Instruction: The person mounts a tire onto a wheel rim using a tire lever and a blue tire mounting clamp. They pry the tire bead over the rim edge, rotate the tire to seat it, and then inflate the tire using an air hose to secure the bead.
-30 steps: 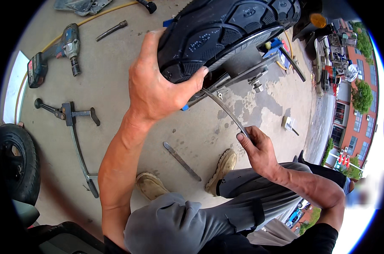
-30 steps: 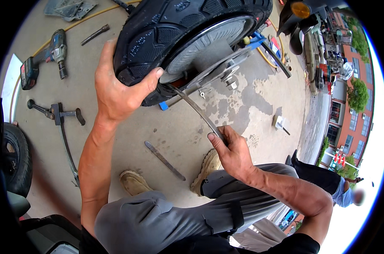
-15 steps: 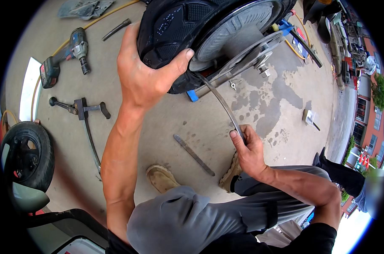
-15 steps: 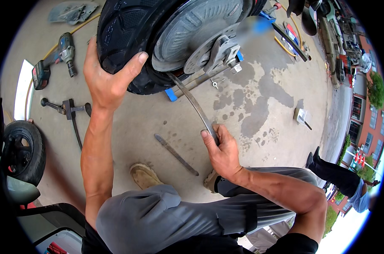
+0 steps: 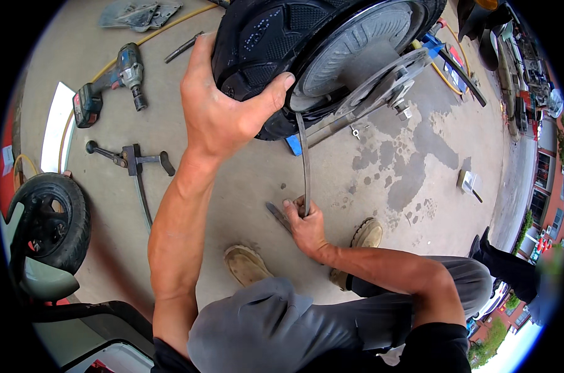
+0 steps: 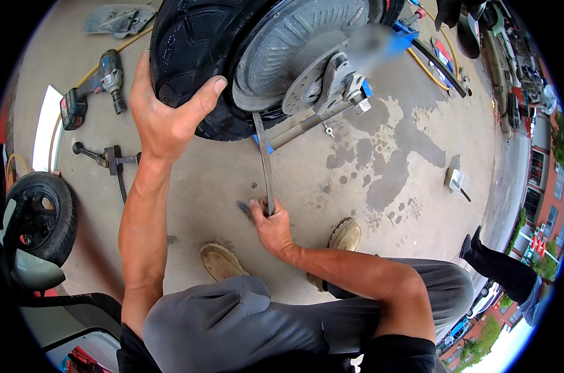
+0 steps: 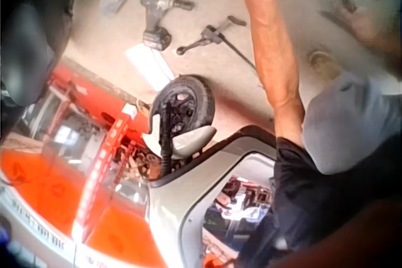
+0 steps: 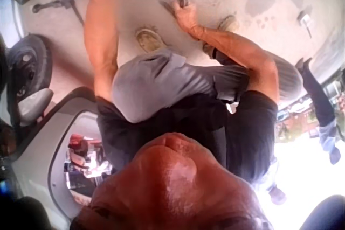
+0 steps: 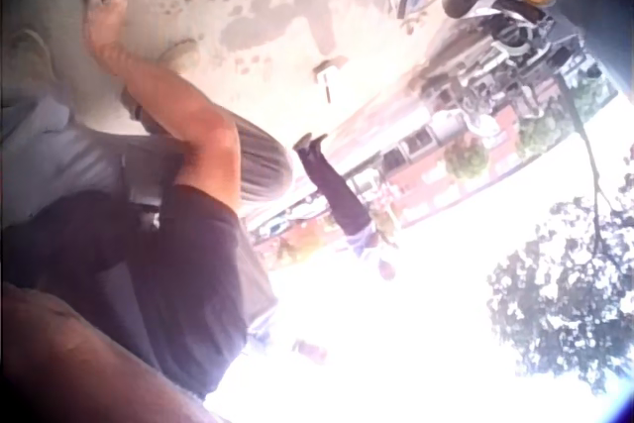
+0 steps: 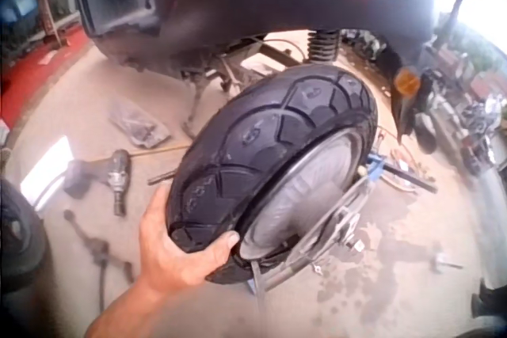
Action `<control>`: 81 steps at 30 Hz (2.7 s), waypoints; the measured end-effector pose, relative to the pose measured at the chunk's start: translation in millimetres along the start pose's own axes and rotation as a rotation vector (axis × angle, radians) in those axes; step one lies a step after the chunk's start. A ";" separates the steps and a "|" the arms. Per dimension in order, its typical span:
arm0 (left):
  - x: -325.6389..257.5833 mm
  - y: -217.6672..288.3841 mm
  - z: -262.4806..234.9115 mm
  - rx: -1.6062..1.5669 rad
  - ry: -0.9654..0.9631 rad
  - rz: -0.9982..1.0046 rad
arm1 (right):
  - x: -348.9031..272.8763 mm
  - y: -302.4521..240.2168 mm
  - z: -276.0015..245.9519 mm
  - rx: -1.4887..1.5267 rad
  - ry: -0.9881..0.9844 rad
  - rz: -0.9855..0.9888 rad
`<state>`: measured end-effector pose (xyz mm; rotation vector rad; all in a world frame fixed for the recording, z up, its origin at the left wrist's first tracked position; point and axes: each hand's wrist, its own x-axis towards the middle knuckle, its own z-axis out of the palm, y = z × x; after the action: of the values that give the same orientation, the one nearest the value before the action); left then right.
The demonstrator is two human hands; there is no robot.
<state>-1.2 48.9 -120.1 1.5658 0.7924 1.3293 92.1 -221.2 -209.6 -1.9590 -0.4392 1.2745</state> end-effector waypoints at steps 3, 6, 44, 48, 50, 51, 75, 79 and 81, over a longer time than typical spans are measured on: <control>2.7 -3.7 -0.6 0.075 0.018 0.056 | 15.3 28.2 41.0 0.098 0.024 -0.057; -1.3 -6.2 4.7 0.065 0.074 0.058 | 31.9 35.7 58.7 0.140 0.044 -0.110; -5.9 6.0 -8.7 0.248 0.093 -0.064 | -76.0 -330.7 -24.6 -2.331 -0.242 -0.941; -4.8 3.3 -6.7 0.233 0.099 -0.059 | -56.4 -344.4 0.8 -2.467 -0.343 -1.029; -3.8 4.0 -3.4 0.226 0.104 -0.052 | -37.5 -351.3 9.5 -2.472 -0.424 -1.190; -3.4 3.9 -3.3 0.231 0.107 -0.050 | -25.8 -364.7 18.5 -2.576 -0.486 -1.081; -6.7 -7.5 -5.8 0.199 0.187 0.069 | 2.0 -347.5 21.0 -2.329 -0.557 -0.613; -3.6 -11.5 -4.3 0.190 0.175 0.089 | -16.9 -307.5 0.3 -1.951 -0.300 -0.324; -3.0 -8.6 -0.8 0.177 0.153 0.096 | -12.8 -285.4 -35.5 -1.677 -0.182 -0.191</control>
<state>-2.0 49.8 -129.2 1.6713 0.9621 1.4964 148.9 -54.0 17.9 -2.8386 -2.2519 0.9051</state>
